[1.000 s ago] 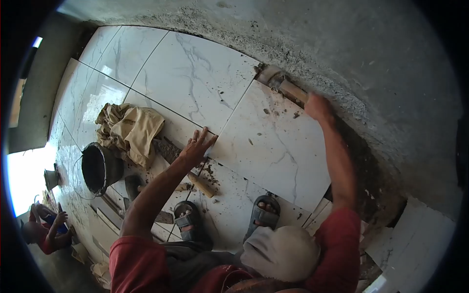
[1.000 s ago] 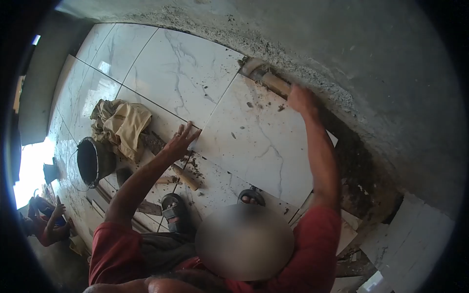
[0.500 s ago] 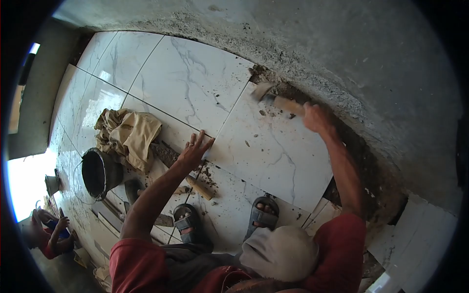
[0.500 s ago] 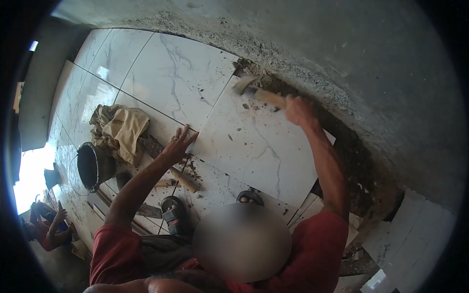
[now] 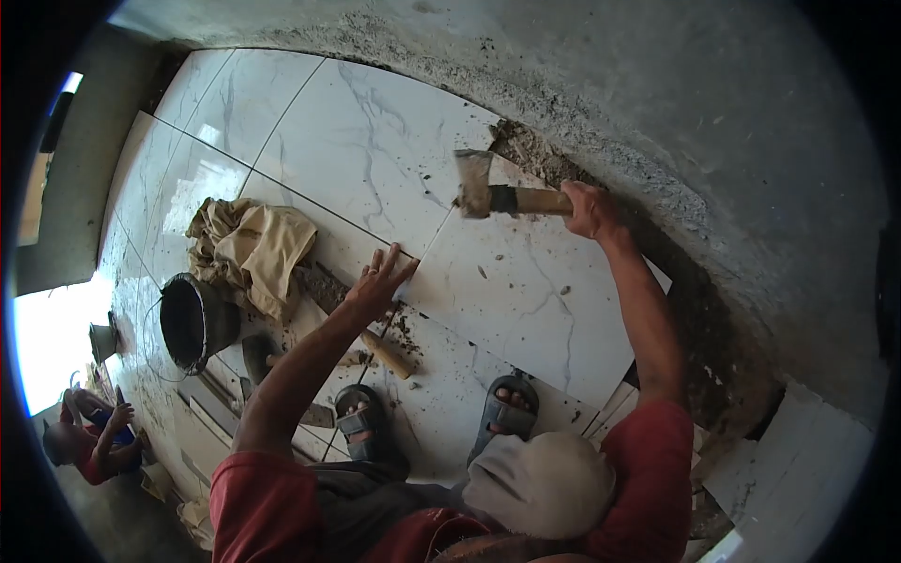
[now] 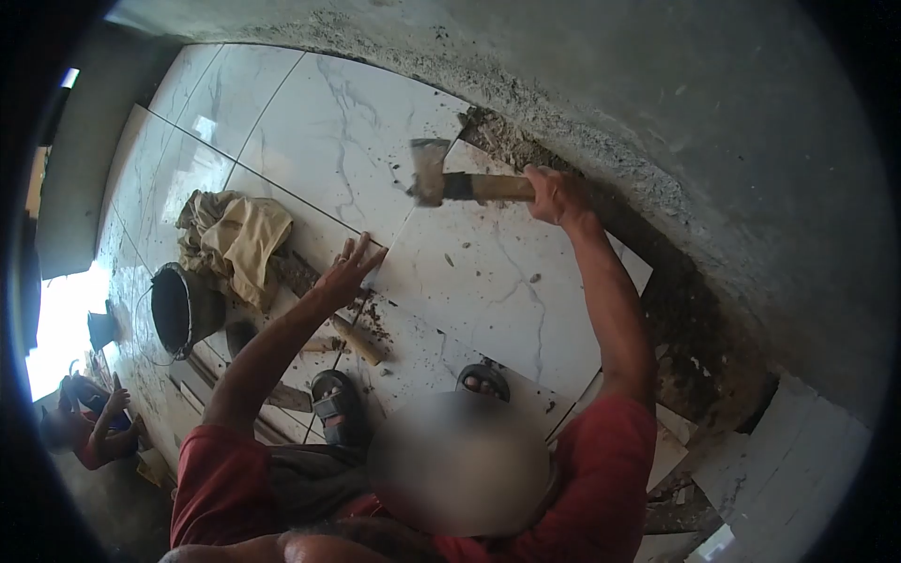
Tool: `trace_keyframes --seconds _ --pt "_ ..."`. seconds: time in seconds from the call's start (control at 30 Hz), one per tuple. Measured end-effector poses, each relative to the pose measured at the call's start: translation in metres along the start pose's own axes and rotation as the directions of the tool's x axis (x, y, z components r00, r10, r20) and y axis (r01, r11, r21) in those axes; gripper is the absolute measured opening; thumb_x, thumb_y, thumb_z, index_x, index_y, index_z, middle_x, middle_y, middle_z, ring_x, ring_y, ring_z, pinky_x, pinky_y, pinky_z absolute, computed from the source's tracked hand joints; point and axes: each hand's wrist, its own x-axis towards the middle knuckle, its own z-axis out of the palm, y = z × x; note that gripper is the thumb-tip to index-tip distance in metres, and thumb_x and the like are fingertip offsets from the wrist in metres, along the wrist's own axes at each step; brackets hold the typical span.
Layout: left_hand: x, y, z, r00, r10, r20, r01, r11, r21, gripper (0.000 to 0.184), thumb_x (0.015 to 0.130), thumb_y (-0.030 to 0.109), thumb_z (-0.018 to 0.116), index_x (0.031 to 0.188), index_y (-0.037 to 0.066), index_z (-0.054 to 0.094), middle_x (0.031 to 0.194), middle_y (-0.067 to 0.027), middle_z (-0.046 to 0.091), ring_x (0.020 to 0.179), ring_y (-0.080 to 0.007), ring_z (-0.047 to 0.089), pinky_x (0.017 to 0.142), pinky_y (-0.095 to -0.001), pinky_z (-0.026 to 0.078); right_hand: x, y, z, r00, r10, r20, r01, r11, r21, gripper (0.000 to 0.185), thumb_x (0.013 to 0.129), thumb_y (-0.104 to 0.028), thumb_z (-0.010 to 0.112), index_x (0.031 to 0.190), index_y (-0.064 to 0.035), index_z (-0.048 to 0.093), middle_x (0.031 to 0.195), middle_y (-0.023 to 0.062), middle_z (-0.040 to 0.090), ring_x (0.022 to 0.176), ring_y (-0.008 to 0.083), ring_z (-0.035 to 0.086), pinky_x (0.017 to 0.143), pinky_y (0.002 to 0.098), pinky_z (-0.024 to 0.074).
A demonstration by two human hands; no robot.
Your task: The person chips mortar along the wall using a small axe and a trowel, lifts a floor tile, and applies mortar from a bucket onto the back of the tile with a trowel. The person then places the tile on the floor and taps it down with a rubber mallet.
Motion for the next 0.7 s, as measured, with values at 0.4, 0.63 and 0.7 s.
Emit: trace_keyframes --seconds 0.4,0.63,0.7 --pt "0.004 -0.007 0.008 0.998 0.031 -0.052 -0.030 0.999 0.027 0.104 0.068 0.008 0.079 0.148 0.029 0.017 0.154 -0.0214 0.002 0.136 -0.0518 0.019 0.103 -0.0596 0.035 -0.055 -0.001 0.004 0.873 -0.467 -0.140 0.469 0.883 -0.019 0.015 0.069 -0.011 0.060 0.083 -0.0058 0.057 0.078 0.0177 0.064 0.076 0.0379 0.064 0.068 0.0445 0.0529" --pt "0.001 -0.002 0.005 0.999 0.017 -0.038 -0.016 1.000 0.025 0.102 0.068 0.007 0.079 0.148 0.029 0.018 0.154 -0.0218 0.004 0.135 -0.0528 0.020 0.103 -0.0592 0.036 -0.081 0.000 -0.025 0.928 0.368 0.058 -0.367 0.930 -0.027 0.019 0.075 -0.009 0.056 0.092 -0.0022 0.060 0.087 0.0223 0.066 0.086 0.0393 0.064 0.075 0.0465 0.0524" --pt "0.001 -0.001 0.005 1.000 -0.003 -0.004 0.004 0.999 0.039 0.102 0.068 0.007 0.079 0.148 0.029 0.019 0.154 -0.0217 0.004 0.135 -0.0528 0.019 0.103 -0.0589 0.036 -0.079 -0.030 -0.030 1.000 -0.013 0.020 0.012 0.999 0.036 0.020 0.074 -0.009 0.059 0.092 -0.0020 0.059 0.090 0.0211 0.066 0.089 0.0386 0.064 0.077 0.0458 0.0523"
